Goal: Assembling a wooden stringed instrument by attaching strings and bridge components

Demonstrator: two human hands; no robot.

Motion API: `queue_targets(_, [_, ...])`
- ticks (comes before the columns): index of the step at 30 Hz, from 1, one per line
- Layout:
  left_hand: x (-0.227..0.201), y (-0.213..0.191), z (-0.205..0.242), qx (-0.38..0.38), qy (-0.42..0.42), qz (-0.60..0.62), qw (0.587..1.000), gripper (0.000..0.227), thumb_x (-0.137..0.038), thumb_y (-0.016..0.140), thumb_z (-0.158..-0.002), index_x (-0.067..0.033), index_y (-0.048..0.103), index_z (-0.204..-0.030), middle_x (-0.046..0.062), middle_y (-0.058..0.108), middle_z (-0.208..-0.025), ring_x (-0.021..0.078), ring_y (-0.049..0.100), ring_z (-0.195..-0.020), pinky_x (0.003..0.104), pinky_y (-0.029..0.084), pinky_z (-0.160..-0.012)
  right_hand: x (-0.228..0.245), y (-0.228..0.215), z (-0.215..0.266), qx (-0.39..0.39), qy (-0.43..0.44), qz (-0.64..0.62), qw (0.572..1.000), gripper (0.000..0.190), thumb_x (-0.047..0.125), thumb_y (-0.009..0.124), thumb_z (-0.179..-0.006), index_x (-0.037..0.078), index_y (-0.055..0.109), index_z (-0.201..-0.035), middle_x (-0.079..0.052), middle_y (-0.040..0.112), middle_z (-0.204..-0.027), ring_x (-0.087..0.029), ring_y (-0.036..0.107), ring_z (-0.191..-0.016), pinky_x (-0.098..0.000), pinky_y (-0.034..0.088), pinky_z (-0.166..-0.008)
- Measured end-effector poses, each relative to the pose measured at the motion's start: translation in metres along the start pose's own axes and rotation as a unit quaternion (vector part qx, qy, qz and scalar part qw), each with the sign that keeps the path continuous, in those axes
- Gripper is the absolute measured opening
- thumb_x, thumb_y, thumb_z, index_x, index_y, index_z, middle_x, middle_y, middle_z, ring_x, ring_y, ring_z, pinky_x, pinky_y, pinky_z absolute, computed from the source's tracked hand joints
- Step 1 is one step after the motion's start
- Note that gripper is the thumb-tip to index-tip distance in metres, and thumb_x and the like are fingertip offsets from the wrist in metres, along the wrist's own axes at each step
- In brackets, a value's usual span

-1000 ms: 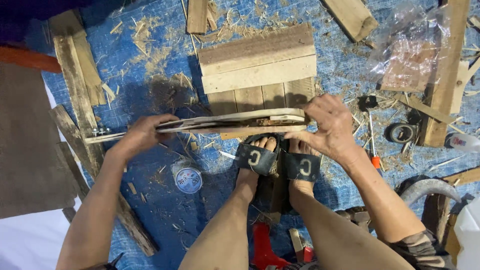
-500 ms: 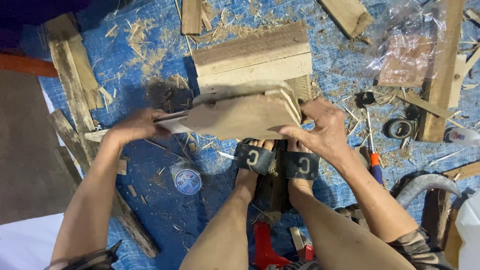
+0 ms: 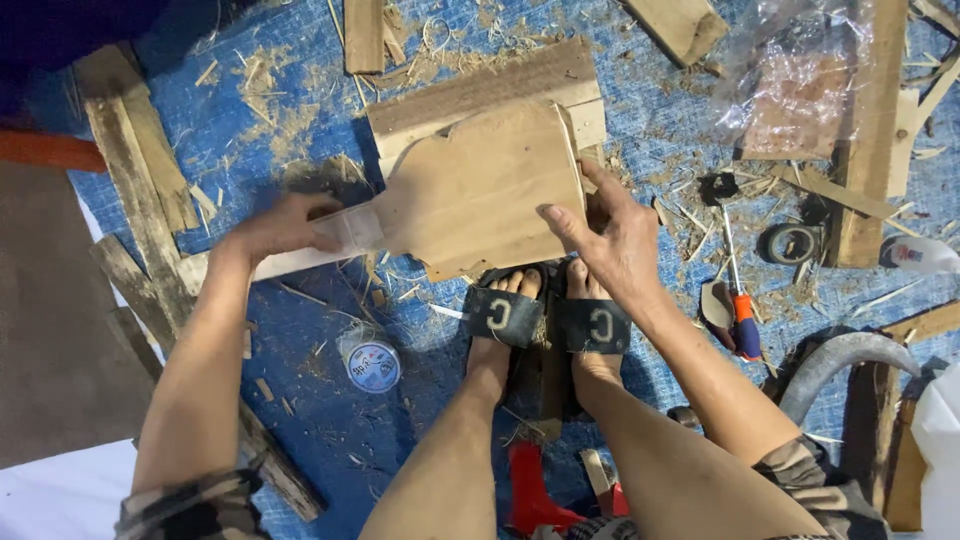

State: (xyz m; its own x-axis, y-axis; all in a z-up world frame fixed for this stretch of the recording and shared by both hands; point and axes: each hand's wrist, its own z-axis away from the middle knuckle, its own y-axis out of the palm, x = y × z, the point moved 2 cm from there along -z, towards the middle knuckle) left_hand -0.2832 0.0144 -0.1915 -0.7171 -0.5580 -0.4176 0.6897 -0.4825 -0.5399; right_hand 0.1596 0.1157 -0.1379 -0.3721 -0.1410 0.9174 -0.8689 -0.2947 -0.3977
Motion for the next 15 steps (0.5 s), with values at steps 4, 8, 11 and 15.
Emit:
queue_targets(4, [-0.062, 0.01, 0.0, -0.201, 0.055, -0.192, 0.959, 0.051, -0.035, 0.077, -0.084, -0.0303, 0.069, -0.134, 0.007, 0.071, -0.112, 0.0336, 0.07, -0.104, 0.048, 0.052, -0.095, -0.006, 0.002, 0.001, -0.017, -0.011, 0.015, 1.0, 0.062, 0.038, 0.084, -0.093, -0.003, 0.065, -0.136, -0.012, 0.066, -0.065, -0.021, 0.058, -0.054, -0.0323, 0.043, -0.054])
queue_targets(8, [-0.204, 0.056, 0.027, -0.329, 0.298, -0.06, 0.894, 0.067, -0.039, 0.075, -0.096, -0.0172, 0.049, -0.154, 0.014, 0.037, -0.162, 0.0392, 0.029, -0.153, 0.064, 0.014, -0.122, 0.004, 0.001, 0.009, -0.019, 0.002, 0.014, 1.0, 0.07, 0.053, 0.061, -0.098, -0.002, 0.058, -0.143, -0.008, 0.065, -0.073, -0.018, 0.058, -0.06, -0.0331, 0.047, -0.057])
queue_targets(11, [-0.245, 0.099, 0.01, -0.301, 0.274, -0.195, 0.892, 0.068, -0.048, 0.057, -0.105, -0.0182, 0.032, -0.162, 0.009, 0.017, -0.171, 0.0327, 0.012, -0.162, 0.065, 0.002, -0.129, 0.011, -0.01, 0.025, -0.028, 0.027, -0.006, 0.999, 0.062, 0.047, 0.047, -0.105, 0.001, 0.055, -0.145, -0.003, 0.061, -0.083, -0.013, 0.055, -0.072, -0.0307, 0.047, -0.066])
queue_targets(15, [-0.264, 0.118, 0.009, -0.329, 0.237, -0.318, 0.857, 0.07, -0.062, 0.029, -0.11, -0.0211, 0.024, -0.167, 0.007, 0.017, -0.173, 0.0283, 0.014, -0.162, 0.057, 0.002, -0.129, -0.006, -0.021, 0.055, -0.052, 0.053, -0.021, 0.997, 0.044, 0.035, 0.05, -0.11, 0.003, 0.061, -0.138, -0.002, 0.055, -0.088, -0.013, 0.05, -0.078, -0.0299, 0.042, -0.074])
